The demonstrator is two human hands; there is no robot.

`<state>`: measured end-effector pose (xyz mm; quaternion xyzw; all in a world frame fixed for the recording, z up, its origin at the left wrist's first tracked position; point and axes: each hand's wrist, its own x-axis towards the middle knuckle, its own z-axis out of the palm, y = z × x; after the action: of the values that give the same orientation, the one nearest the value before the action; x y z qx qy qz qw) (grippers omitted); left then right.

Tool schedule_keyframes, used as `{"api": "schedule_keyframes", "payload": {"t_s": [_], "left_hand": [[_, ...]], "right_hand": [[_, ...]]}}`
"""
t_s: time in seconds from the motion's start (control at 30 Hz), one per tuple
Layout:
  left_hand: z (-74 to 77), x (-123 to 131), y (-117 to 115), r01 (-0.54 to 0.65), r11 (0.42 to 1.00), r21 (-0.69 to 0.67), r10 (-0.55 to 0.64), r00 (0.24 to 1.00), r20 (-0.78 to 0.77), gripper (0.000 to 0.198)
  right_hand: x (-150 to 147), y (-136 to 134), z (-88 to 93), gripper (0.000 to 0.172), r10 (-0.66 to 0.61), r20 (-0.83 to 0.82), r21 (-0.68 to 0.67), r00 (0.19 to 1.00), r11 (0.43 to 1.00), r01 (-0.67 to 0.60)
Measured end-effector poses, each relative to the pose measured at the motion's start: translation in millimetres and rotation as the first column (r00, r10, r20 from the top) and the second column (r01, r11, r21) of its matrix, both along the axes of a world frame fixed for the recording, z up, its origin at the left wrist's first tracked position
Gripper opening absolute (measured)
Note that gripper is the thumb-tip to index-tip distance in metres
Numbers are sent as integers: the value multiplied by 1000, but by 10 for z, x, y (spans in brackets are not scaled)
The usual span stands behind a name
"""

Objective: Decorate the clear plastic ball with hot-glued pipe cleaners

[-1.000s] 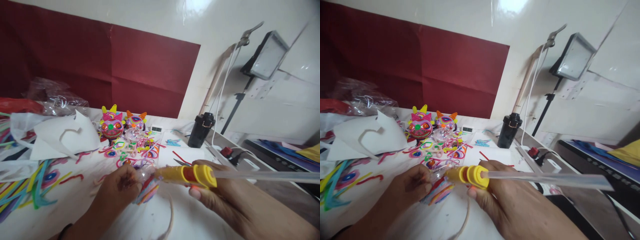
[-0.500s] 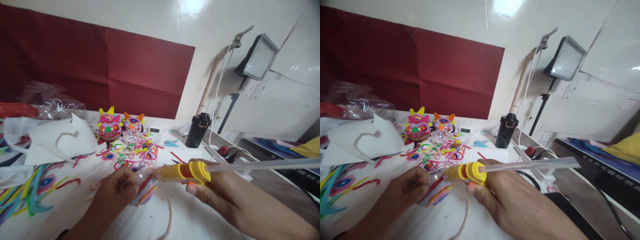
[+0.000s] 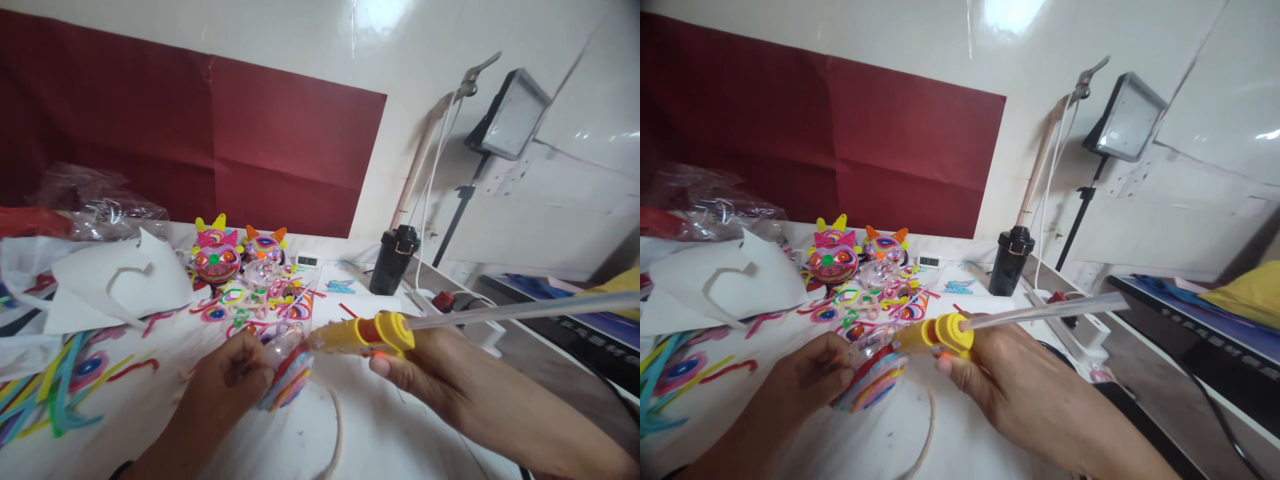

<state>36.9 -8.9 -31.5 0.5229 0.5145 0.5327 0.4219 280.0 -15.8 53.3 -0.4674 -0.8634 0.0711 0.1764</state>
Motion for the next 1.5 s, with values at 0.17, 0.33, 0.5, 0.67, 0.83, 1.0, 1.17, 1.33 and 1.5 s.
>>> {"api": "schedule_keyframes", "payload": {"t_s": [0.17,0.33,0.5,0.67,0.83,1.0,1.17,1.33,1.5], "left_hand": [[18,9,-21,-31,999,-12,31,999,27,20],[16,12,-21,-22,1000,-13,23,999,46,20],[20,17,-16,-37,999,-1,37,997,65,21],[8,-35,21,-80,997,-2,80,994,77,18],[5,-97,72,-190,982,3,189,977,94,18],[36,-117,84,-236,971,26,232,967,100,18],[82,-131,79,-247,969,23,244,965,100,18],[80,-139,78,-225,974,22,223,971,89,16],[31,-126,107,-222,972,75,211,969,131,16]], "right_hand": [[10,15,-7,36,-28,13,-36,1000,999,28],[15,36,-4,38,-35,43,-57,998,998,37],[8,43,35,32,34,37,-50,999,998,-32],[22,81,36,31,48,61,-8,997,999,-47],[-72,250,-117,23,118,205,141,972,979,-149],[-196,457,-521,33,4,415,256,910,959,-120],[-57,509,-949,40,37,577,376,816,875,-305],[93,395,-949,39,80,519,280,851,925,-258],[-238,362,-691,25,125,275,54,953,988,-145]]}}
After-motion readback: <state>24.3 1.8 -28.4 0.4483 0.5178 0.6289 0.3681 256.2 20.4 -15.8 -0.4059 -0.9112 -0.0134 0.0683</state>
